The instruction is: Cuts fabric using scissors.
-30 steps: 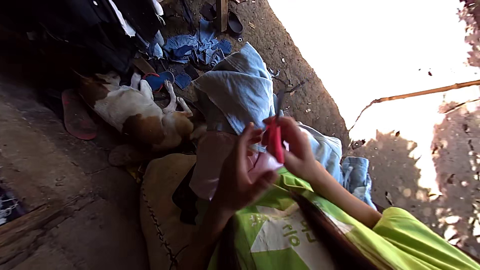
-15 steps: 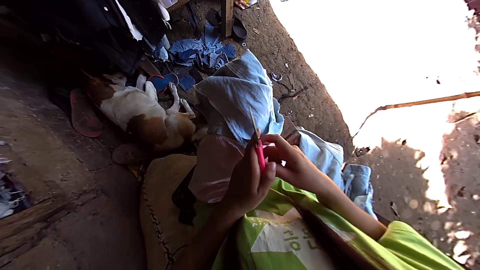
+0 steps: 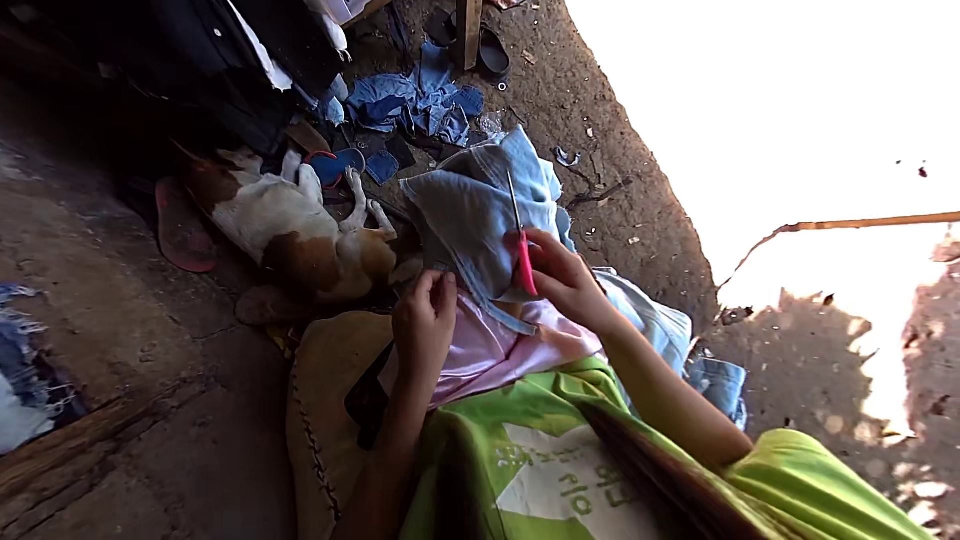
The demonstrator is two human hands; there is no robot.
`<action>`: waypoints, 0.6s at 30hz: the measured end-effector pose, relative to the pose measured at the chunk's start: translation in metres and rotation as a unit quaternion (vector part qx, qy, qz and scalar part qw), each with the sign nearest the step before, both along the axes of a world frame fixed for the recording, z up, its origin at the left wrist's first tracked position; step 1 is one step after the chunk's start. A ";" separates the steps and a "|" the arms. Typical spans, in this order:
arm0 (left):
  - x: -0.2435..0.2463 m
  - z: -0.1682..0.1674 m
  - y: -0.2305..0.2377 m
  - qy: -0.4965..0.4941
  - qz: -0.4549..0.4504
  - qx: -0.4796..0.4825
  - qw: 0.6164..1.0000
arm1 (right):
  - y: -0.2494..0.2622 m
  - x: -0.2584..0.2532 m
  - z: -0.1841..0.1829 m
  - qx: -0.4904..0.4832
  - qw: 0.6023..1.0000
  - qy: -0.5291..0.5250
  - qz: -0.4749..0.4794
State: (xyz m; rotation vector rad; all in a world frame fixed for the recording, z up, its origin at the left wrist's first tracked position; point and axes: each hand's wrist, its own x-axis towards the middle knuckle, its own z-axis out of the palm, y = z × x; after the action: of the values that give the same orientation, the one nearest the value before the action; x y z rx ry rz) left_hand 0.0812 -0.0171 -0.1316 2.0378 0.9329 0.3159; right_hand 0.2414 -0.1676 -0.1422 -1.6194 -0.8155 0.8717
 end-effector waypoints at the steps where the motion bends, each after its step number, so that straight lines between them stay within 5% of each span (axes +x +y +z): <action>1: 0.004 -0.004 0.000 0.015 0.006 0.011 1.000 | 0.000 0.001 -0.001 0.000 1.000 -0.008 0.014; 10: 0.016 -0.004 -0.006 -0.091 -0.028 -0.024 0.995 | -0.014 0.003 0.032 -0.021 1.000 -0.013 -0.008; 16: 0.003 0.036 -0.034 -0.197 -0.164 -0.280 0.925 | -0.020 -0.044 0.063 0.031 0.994 -0.052 0.087; 18: -0.001 0.038 -0.039 -0.209 -0.170 -0.286 0.920 | -0.021 -0.054 0.060 0.048 0.994 -0.025 0.091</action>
State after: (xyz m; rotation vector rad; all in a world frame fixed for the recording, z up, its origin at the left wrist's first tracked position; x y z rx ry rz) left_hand 0.0798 -0.0559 -0.0941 1.4688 0.3349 0.2369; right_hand 0.1871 -0.1883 -0.0824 -1.5038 -1.0371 0.9084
